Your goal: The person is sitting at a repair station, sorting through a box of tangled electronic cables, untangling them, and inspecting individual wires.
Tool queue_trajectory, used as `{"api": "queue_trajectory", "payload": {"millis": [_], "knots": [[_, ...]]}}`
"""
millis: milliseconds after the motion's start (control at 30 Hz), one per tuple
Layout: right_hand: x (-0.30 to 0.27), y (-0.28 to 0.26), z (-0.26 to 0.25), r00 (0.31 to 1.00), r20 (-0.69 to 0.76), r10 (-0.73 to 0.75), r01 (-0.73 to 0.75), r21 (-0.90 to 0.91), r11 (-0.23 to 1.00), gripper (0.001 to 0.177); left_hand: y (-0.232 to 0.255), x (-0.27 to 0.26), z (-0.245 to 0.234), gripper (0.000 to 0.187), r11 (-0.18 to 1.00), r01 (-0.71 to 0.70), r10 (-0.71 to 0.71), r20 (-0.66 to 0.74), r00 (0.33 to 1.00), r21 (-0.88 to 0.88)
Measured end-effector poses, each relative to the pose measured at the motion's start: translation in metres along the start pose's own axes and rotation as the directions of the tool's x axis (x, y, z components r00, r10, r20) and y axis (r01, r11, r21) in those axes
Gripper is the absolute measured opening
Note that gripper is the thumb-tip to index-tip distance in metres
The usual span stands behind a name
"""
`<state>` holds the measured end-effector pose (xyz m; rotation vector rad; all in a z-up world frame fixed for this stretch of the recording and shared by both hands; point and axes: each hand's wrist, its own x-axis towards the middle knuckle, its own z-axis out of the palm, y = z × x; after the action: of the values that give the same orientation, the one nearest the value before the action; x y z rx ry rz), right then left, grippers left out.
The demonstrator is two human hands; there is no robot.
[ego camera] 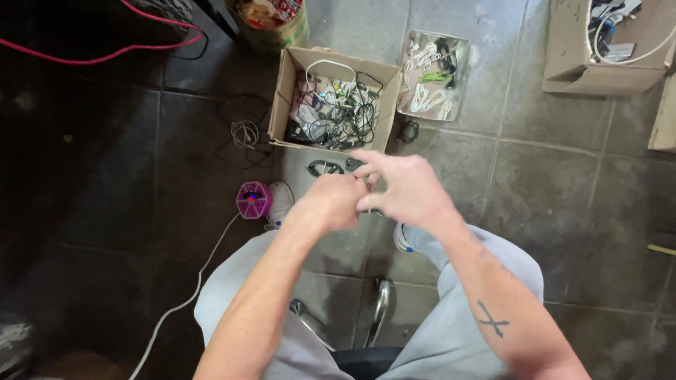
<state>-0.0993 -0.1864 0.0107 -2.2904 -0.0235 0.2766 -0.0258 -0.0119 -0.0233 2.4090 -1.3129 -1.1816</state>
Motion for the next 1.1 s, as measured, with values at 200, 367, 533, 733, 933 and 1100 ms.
{"api": "queue_trajectory", "payload": {"millis": [200, 367, 533, 733, 933, 1100], "knots": [[0.011, 0.033, -0.025, 0.957, 0.053, 0.285, -0.28, 0.426, 0.86, 0.058, 0.009, -0.032, -0.04, 0.02, 0.971, -0.049, 0.053, 0.011, 0.999, -0.232], [0.008, 0.003, -0.025, 0.964, 0.152, 0.217, -0.262, 0.423, 0.867, 0.054, -0.004, -0.026, -0.038, 0.024, 0.969, 0.016, -0.015, 0.006, 1.0, -0.247], [0.008, 0.003, -0.01, 0.951, 0.225, 0.211, -0.18, -0.154, 0.972, 0.029, -0.002, -0.043, -0.053, 0.035, 0.866, 0.007, -0.011, -0.005, 1.0, -0.5], [0.008, 0.004, -0.016, 0.989, 0.119, 0.087, -0.102, 0.125, 0.987, 0.016, -0.028, -0.052, -0.044, 0.03, 0.639, -0.183, 0.007, -0.231, 0.973, -0.748], [0.005, 0.019, -0.016, 1.0, 0.027, -0.001, -0.002, 0.112, 0.994, 0.027, -0.052, -0.046, -0.038, 0.051, 0.202, -0.467, -0.446, -0.505, 0.739, -0.861], [0.009, 0.002, -0.022, 0.997, 0.015, 0.082, -0.083, 0.113, 0.99, 0.044, -0.02, -0.041, -0.033, 0.018, 0.577, -0.367, -0.149, -0.536, 0.831, -0.73]]}}
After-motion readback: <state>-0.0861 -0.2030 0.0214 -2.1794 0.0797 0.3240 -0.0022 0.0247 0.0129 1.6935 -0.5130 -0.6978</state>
